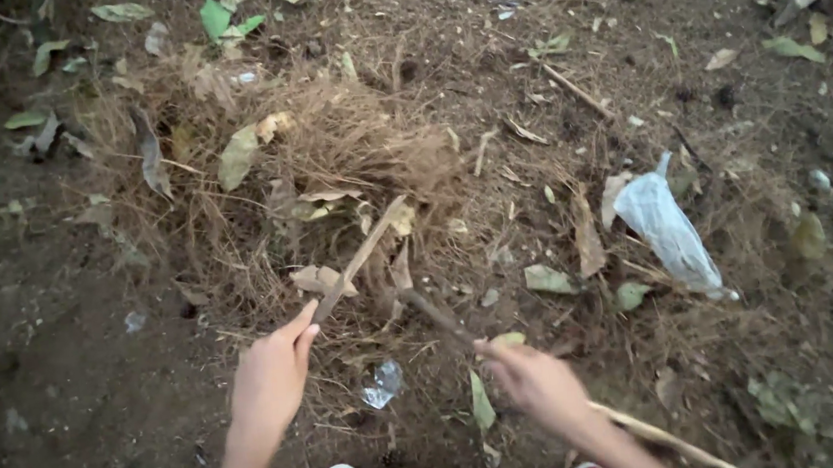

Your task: Clearing or searching through a pile of dried organic material on the ground using two sticks.

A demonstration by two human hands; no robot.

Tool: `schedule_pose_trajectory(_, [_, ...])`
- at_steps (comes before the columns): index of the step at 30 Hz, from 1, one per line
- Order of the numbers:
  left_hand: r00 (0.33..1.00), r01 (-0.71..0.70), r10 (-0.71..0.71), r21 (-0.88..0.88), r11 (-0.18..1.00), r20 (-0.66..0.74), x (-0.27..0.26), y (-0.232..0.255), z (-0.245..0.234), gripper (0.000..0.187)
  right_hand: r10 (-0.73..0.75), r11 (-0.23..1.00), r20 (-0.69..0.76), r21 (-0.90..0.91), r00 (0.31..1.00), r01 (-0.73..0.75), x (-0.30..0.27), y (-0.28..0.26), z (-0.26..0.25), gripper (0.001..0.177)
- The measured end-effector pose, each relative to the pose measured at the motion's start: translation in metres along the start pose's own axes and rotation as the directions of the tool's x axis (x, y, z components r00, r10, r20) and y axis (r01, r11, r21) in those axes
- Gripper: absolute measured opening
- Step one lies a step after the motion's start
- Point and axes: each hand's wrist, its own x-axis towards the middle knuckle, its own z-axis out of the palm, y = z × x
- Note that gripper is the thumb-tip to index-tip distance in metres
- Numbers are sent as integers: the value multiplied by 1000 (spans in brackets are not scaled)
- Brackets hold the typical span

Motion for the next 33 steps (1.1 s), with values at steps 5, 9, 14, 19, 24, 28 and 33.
schedule_pose_trajectory(5, [995,-97,100,130,987,-15,23,4,52,34,-448,858,-531,-31,719,512,24,24,37,29])
schedule_pose_trajectory(9, [996,-89,93,191,978,-13,16,6,49,30,19,991,-221,137,975,12,12,32,13,27])
schedule_pose_trajectory(14, [994,-75,90,230,970,-55,17,-21,60,30,63,975,-437,221,897,39,-12,53,-11,31])
schedule_pose_trajectory(19, [994,-87,95,168,982,-44,5,-34,51,32,128,986,-588,165,799,-37,-37,80,-23,31])
schedule_pose_trajectory(24, [994,-98,103,138,986,-30,2,-37,50,34,151,988,-695,73,703,-139,-57,65,-42,32])
schedule_pose_trajectory(28, [991,-125,129,122,985,-21,9,-35,69,33,35,967,-478,238,878,91,-23,43,-4,27])
schedule_pose_trajectory(33, [990,-141,143,152,978,0,13,-21,79,32,-142,981,-443,58,885,186,21,60,36,26])
